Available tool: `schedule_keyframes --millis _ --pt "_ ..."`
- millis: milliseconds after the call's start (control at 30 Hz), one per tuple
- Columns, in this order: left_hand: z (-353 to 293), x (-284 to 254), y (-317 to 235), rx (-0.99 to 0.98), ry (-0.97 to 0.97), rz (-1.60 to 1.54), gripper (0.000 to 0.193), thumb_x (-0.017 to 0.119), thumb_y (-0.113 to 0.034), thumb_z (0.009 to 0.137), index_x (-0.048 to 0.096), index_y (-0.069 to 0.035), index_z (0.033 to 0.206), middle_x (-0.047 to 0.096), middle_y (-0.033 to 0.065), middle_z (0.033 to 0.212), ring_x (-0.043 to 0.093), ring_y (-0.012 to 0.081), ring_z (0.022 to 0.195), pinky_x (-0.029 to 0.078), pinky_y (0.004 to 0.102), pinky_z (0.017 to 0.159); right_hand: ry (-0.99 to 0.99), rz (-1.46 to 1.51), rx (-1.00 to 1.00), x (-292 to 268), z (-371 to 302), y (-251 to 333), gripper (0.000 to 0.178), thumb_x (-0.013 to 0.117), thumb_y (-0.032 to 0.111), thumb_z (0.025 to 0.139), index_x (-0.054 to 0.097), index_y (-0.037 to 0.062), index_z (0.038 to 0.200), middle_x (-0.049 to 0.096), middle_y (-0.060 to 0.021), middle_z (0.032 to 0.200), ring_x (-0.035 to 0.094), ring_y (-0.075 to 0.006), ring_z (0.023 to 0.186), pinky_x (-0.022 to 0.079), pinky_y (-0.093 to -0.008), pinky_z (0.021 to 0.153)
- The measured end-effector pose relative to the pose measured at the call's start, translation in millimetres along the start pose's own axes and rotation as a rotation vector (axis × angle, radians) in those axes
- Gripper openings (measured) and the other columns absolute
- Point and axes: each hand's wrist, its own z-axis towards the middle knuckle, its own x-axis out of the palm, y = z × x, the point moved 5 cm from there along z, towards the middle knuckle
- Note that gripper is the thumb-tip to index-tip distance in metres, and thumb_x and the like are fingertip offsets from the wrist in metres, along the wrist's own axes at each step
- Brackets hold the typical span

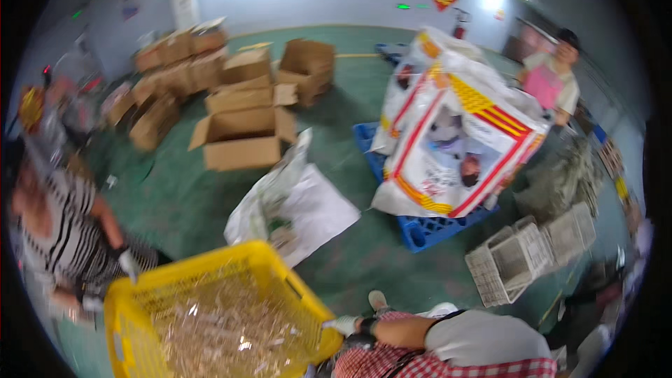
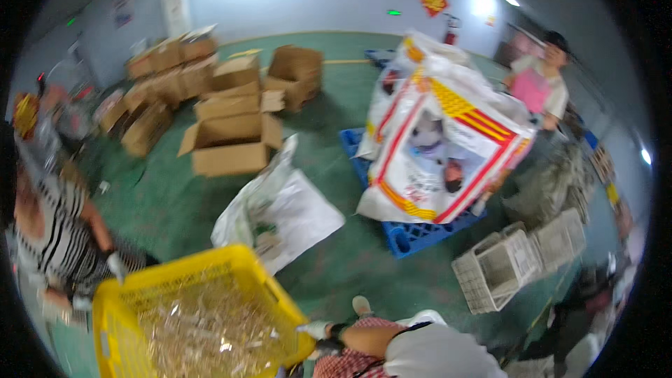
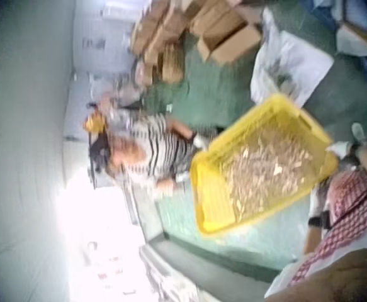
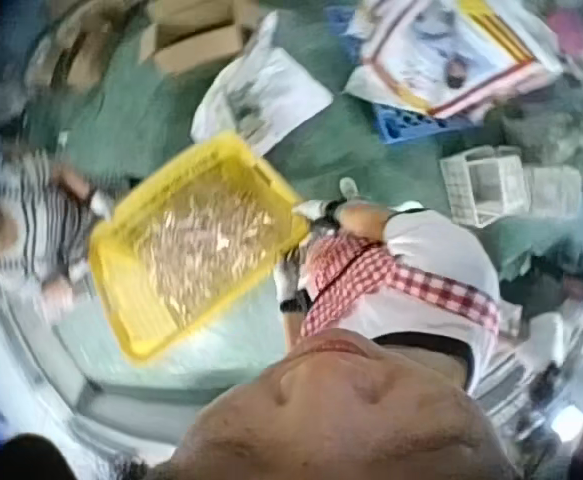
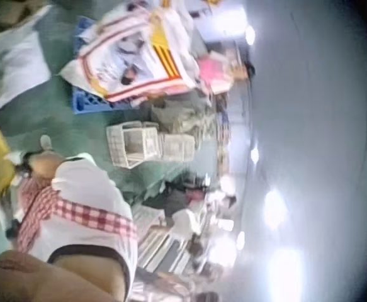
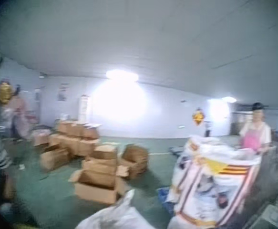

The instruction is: Transferring small plastic components from a basket into a large storage bag in a manufacturing environment.

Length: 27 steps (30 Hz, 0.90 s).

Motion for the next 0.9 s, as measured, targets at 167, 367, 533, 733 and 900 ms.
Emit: schedule_keyframes --millis 167,367,533,733,900 --pt "-113 -115 -40 -0.133 -0.035 -0.172 0.051 0.047 -0.040 0.087 0.041 -0.006 0.125 0.044 0.0104 0.125 0.041 0.0252 0.114 0.032 0.0400 0.096 -0.033 0.434 0.078 137 -29 -46 0.039 0.063 0.027 0.077 0.057 -0.0009 0.103 0.061 -0.0081 0.091 0.054 -0.0208 0.085 0.044 -0.0343 0.073" --pt "-42 79 -17 0.217 -0.716 0.090 0.052 0.049 -0.047 0.084 0.048 -0.008 0.119 0.050 0.0097 0.119 0.047 0.0237 0.109 0.038 0.0379 0.091 0.005 0.033 -0.278 -118 -141 46 0.042 0.065 0.031 0.075 0.055 0.0028 0.105 0.060 -0.0072 0.082 0.057 -0.0209 0.076 0.046 -0.0329 0.067" --pt "-65 83 -21 0.464 -0.934 -0.289 0.051 0.050 -0.047 0.083 0.050 -0.008 0.116 0.053 0.0106 0.115 0.049 0.0235 0.106 0.040 0.0373 0.089 0.008 0.005 -0.514 -159 -148 50 0.039 0.066 0.027 0.075 0.057 0.0017 0.103 0.061 -0.0061 0.083 0.056 -0.0150 0.077 0.045 -0.0293 0.069" --pt "-39 223 -51 0.702 -0.815 -0.129 0.050 0.054 -0.044 0.082 0.050 -0.008 0.116 0.054 0.0131 0.113 0.050 0.0239 0.106 0.039 0.0363 0.092 -0.033 0.026 -0.758 -257 -268 155 0.032 0.065 0.026 0.076 0.059 -0.0012 0.092 0.060 -0.0047 0.076 0.054 -0.0117 0.069 0.044 -0.0272 0.062" --pt "-44 299 -86 0.947 -0.890 -0.075 0.060 0.057 -0.043 0.081 0.044 0.000 0.121 0.048 0.0144 0.121 0.046 0.0239 0.111 0.034 0.0339 0.097 -0.041 0.019 -0.887 -303 -335 196 0.035 0.068 0.029 0.075 0.060 0.0005 0.093 0.059 0.0004 0.076 0.052 -0.0064 0.070 0.044 -0.0235 0.063"
